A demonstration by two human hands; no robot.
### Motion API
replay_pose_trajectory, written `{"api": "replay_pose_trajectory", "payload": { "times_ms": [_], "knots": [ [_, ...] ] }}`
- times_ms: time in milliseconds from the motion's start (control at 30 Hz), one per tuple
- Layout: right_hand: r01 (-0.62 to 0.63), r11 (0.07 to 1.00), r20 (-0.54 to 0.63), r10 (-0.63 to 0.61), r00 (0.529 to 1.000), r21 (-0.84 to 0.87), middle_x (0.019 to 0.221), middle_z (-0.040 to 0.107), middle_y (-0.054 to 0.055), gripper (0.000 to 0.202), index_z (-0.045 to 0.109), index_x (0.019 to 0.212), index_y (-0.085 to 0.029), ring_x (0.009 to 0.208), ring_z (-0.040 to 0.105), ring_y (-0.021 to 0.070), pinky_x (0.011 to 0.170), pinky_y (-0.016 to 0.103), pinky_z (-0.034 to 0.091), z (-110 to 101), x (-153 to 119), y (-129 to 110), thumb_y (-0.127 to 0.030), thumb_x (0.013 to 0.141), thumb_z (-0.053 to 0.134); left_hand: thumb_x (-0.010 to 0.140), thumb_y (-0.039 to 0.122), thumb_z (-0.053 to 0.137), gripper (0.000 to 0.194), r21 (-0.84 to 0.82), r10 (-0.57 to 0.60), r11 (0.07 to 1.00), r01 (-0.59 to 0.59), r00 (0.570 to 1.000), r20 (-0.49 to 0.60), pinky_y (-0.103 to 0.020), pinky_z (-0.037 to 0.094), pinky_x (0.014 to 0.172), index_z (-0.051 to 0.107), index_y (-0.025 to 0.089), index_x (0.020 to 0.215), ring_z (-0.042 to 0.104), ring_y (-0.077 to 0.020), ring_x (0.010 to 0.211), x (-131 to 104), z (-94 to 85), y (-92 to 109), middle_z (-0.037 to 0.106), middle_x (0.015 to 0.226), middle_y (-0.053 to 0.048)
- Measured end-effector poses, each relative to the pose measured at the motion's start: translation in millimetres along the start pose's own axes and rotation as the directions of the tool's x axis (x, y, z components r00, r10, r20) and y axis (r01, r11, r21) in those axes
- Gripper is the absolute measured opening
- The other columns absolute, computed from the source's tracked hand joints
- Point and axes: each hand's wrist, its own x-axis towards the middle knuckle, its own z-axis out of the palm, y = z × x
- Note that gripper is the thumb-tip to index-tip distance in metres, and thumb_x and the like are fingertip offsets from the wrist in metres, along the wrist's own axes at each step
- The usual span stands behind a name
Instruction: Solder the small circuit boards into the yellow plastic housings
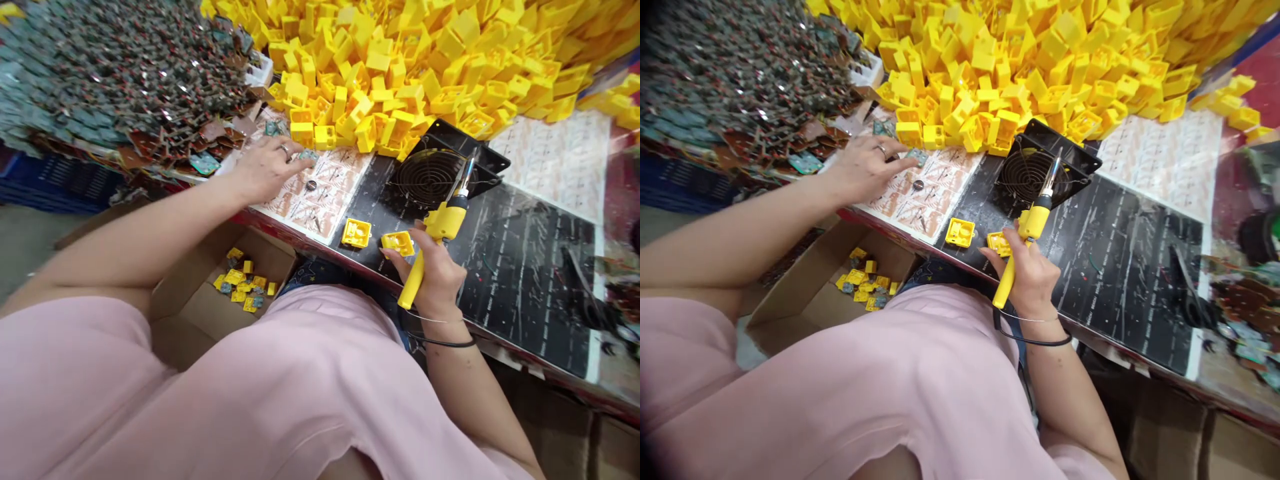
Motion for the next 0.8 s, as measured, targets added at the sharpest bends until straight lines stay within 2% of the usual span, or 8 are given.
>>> {"api": "replay_pose_trajectory", "payload": {
  "times_ms": [100, 200, 300, 400, 467, 533, 667, 800],
  "knots": [
    [0.083, 0.996, 0.087, -0.080, 0.993, -0.032, 0.113, 0.077, 0.008, 0.043, 0.061, 0.129, -0.024, 0.075, 0.074, 0.0192, 0.072, 0.029, 0.053, -19, -3, 15, -0.033, 0.090, 0.078, 0.108, 0.027, 0.035, 0.035, 0.002, 0.052, 0.999, -0.053, 0.994, 0.093, -0.048, 0.031, 0.121, 0.065, 0.024, 0.127, 0.034, -0.0210, 0.144, 12, -0.6, -17, 0.060, 0.143, 0.005],
    [0.144, 0.988, 0.208, -0.151, 0.966, 0.048, 0.125, 0.073, 0.010, 0.043, 0.059, 0.129, -0.027, 0.102, 0.074, 0.0256, 0.096, 0.040, 0.052, -29, -2, 25, -0.031, 0.090, 0.076, 0.111, 0.035, 0.029, 0.043, -0.051, 0.038, 0.998, -0.033, 0.995, 0.091, -0.046, 0.024, 0.124, 0.070, 0.021, 0.104, 0.031, -0.0169, 0.143, 22, -1.1, -12, 0.066, 0.133, 0.012],
    [0.127, 0.972, 0.339, -0.190, 0.922, 0.199, 0.131, 0.070, 0.011, 0.041, 0.055, 0.132, -0.026, 0.125, 0.064, 0.0285, 0.111, 0.050, 0.044, -24, 3, 31, -0.032, 0.094, 0.071, 0.103, 0.036, 0.040, 0.036, -0.065, -0.015, 0.998, 0.021, 0.995, 0.099, -0.046, 0.033, 0.118, 0.073, 0.022, 0.101, 0.050, -0.0182, 0.129, 26, -2.0, 3, 0.071, 0.126, 0.008],
    [0.132, 0.952, 0.424, -0.243, 0.872, 0.274, 0.125, 0.071, 0.011, 0.037, 0.055, 0.133, -0.023, 0.120, 0.066, 0.0261, 0.105, 0.045, 0.048, -11, 7, 34, -0.032, 0.098, 0.063, 0.092, 0.037, 0.049, 0.033, -0.128, -0.040, 0.990, 0.054, 0.993, 0.109, -0.042, 0.045, 0.103, 0.077, 0.022, 0.103, 0.065, -0.0207, 0.107, 23, -2.7, 26, 0.077, 0.114, -0.001],
    [0.169, 0.958, 0.408, -0.254, 0.877, 0.232, 0.117, 0.074, 0.011, 0.032, 0.058, 0.129, -0.022, 0.108, 0.070, 0.0251, 0.093, 0.040, 0.050, -2, 9, 35, -0.032, 0.099, 0.062, 0.090, 0.037, 0.050, 0.034, -0.231, -0.009, 0.973, 0.031, 0.995, 0.095, -0.038, 0.048, 0.097, 0.078, 0.022, 0.101, 0.069, -0.0218, 0.102, 17, -2.7, 45, 0.079, 0.107, -0.004],
    [0.194, 0.970, 0.343, -0.234, 0.910, 0.149, 0.109, 0.075, 0.010, 0.030, 0.059, 0.126, -0.022, 0.099, 0.071, 0.0242, 0.088, 0.038, 0.048, 5, 11, 33, -0.032, 0.098, 0.065, 0.089, 0.035, 0.051, 0.033, -0.345, -0.003, 0.938, 0.021, 0.999, 0.053, -0.034, 0.050, 0.093, 0.079, 0.022, 0.101, 0.071, -0.0203, 0.098, 11, -1.5, 62, 0.080, 0.103, -0.004],
    [0.222, 0.950, 0.184, -0.264, 0.947, 0.222, 0.113, 0.074, 0.010, 0.041, 0.054, 0.129, -0.021, 0.100, 0.071, 0.0244, 0.101, 0.039, 0.046, 13, 17, 19, -0.038, 0.096, 0.070, 0.085, 0.033, 0.057, 0.028, -0.508, -0.123, 0.853, 0.117, 0.992, 0.023, -0.028, 0.053, 0.082, 0.077, 0.023, 0.101, 0.072, -0.0158, 0.083, 2, 2.7, 86, 0.080, 0.089, -0.001],
    [0.228, 0.915, 0.206, -0.306, 0.930, 0.332, 0.122, 0.072, 0.011, 0.039, 0.052, 0.132, -0.020, 0.106, 0.070, 0.0219, 0.106, 0.036, 0.045, 26, 25, 3, -0.038, 0.100, 0.064, 0.084, 0.033, 0.058, 0.024, -0.555, -0.200, 0.809, 0.192, 0.979, 0.046, -0.028, 0.053, 0.080, 0.077, 0.022, 0.092, 0.073, -0.0159, 0.082, -1, 1.0, 94, 0.079, 0.084, -0.001]
  ]
}}
